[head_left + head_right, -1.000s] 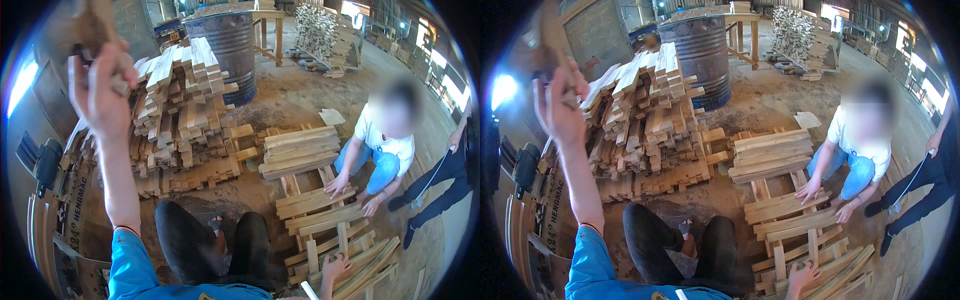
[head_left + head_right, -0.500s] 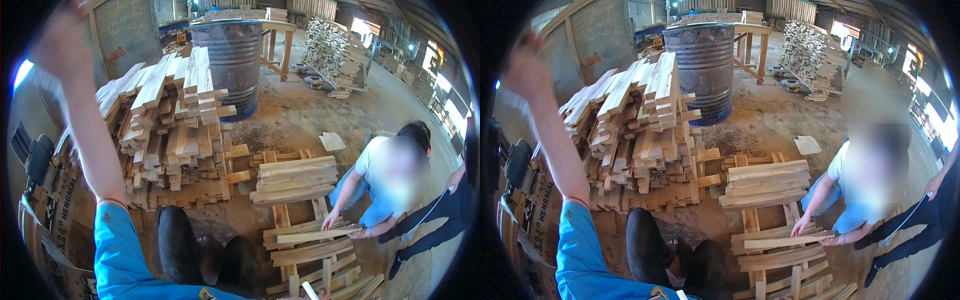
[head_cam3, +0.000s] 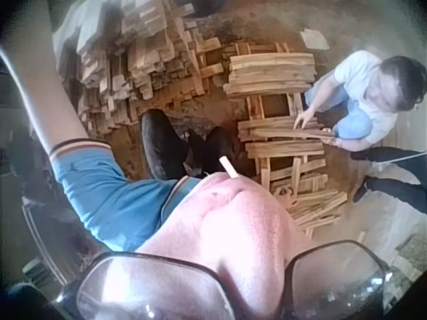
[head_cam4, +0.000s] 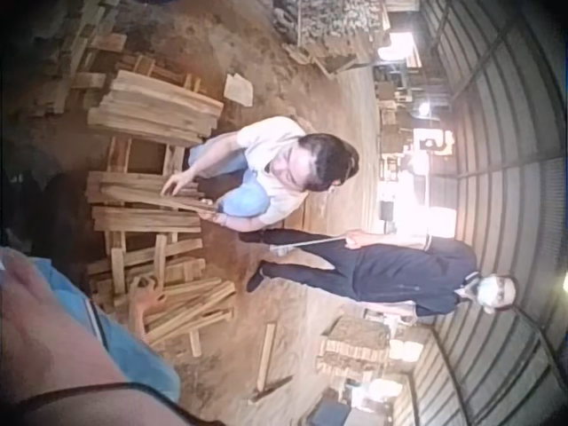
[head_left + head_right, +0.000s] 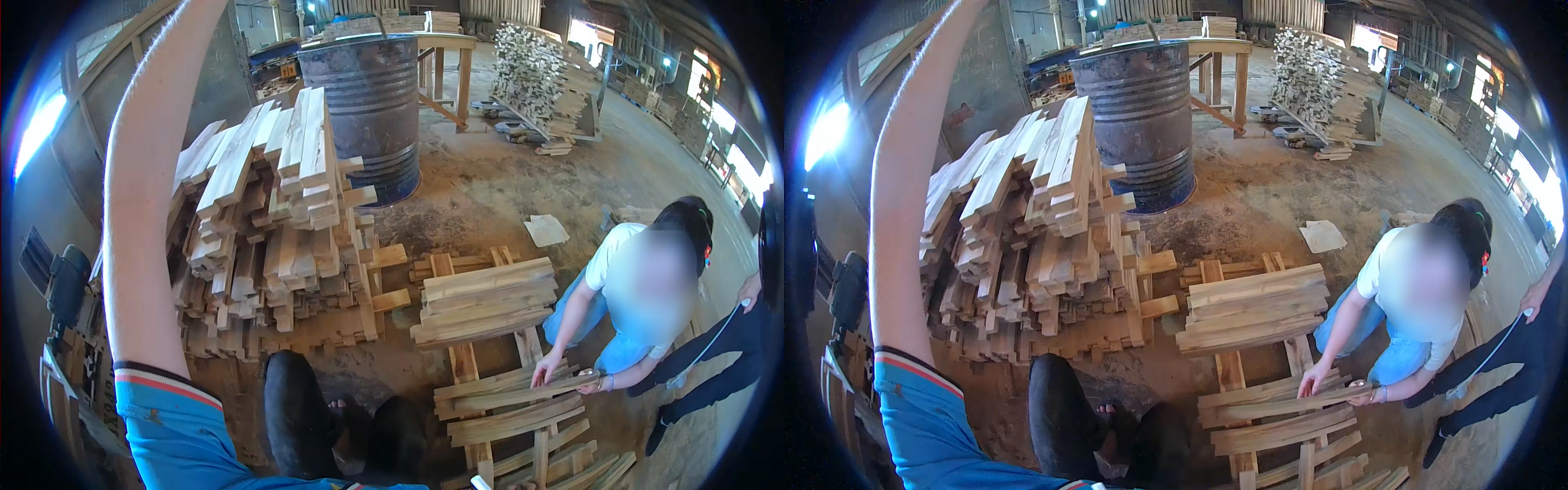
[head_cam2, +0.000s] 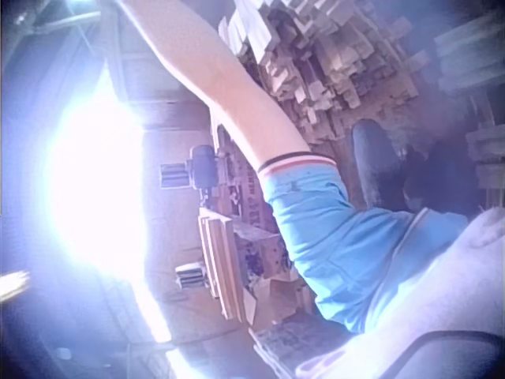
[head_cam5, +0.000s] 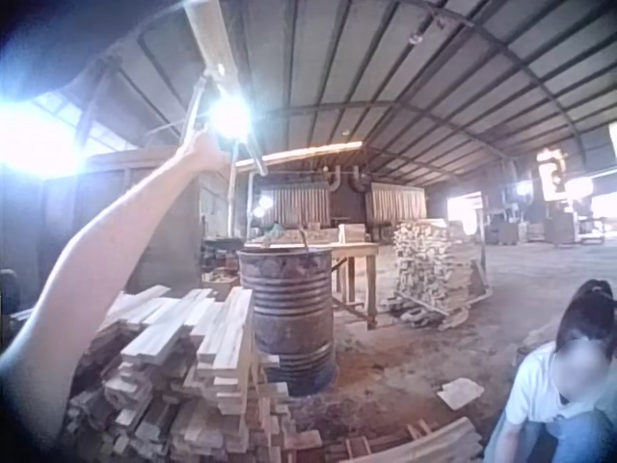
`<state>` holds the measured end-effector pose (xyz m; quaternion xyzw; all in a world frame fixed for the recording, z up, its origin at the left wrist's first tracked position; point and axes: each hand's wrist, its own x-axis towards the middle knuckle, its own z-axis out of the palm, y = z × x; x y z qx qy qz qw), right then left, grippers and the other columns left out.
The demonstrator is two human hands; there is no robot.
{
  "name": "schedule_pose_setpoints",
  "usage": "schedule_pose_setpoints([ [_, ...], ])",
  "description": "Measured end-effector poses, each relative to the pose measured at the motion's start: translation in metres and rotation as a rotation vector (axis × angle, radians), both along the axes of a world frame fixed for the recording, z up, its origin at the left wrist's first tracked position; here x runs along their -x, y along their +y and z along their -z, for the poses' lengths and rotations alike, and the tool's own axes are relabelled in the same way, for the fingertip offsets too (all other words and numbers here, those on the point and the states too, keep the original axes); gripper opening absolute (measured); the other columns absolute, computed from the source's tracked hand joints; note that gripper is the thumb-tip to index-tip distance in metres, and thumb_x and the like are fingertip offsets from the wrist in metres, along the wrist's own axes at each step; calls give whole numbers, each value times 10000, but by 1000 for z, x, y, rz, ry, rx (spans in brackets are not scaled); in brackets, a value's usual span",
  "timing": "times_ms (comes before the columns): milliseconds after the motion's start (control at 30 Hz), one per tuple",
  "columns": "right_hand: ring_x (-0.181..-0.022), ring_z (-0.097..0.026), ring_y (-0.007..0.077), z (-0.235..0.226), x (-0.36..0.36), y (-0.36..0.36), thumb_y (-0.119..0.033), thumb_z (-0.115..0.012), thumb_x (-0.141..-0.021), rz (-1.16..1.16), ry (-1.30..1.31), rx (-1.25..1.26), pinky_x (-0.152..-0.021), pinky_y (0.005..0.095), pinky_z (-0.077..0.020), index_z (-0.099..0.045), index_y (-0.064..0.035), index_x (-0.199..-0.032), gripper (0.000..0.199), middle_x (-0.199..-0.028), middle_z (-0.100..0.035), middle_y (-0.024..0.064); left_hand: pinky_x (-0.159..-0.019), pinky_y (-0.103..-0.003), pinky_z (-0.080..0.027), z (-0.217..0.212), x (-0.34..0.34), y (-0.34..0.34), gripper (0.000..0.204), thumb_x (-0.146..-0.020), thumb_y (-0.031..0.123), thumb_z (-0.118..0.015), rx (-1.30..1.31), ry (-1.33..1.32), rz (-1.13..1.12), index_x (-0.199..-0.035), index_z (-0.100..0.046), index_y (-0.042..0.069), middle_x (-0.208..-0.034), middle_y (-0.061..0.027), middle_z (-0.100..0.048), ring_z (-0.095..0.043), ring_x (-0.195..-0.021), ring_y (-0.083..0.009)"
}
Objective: The person shapes wood planks using a woodworking machine, then stacks the finished planks by hand.
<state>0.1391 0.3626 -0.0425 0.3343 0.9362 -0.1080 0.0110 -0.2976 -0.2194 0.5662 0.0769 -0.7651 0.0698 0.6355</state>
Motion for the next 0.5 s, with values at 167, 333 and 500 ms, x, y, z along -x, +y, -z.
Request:
schedule_pose_setpoints([
  [167,-1229,-522,310,103,-26,29,-412,-754,-731,-65,135,-100,-1165,554,-243,-712,-180,-944,318,-1197,-633,75,-960,-432,-530,30,-96,2,833,-749,510,-796,103,-162,-23,-1380,-539,31,-1133,-236,-709,-691,-1044,-327],
  [333,-1242,-491,338,169,-41,42,-340,-769,-693,-132,277,-160,-1162,568,-232,-668,-122,-923,333,-1187,-595,118,-936,-426,-535,52,-238,39,704,-777,468,-780,238,-321,-37,-1301,-600,34,-1104,-218,-719,-695,-1001,-315],
  [500,-1297,-487,335,149,-51,42,-378,-794,-702,-36,88,-144,-1182,572,-233,-689,-146,-1006,397,-1279,-594,146,-911,-420,-541,80,-296,95,579,-805,426,-764,414,-542,13,-1222,-661,37,-1074,-200,-730,-700,-958,-303],
])
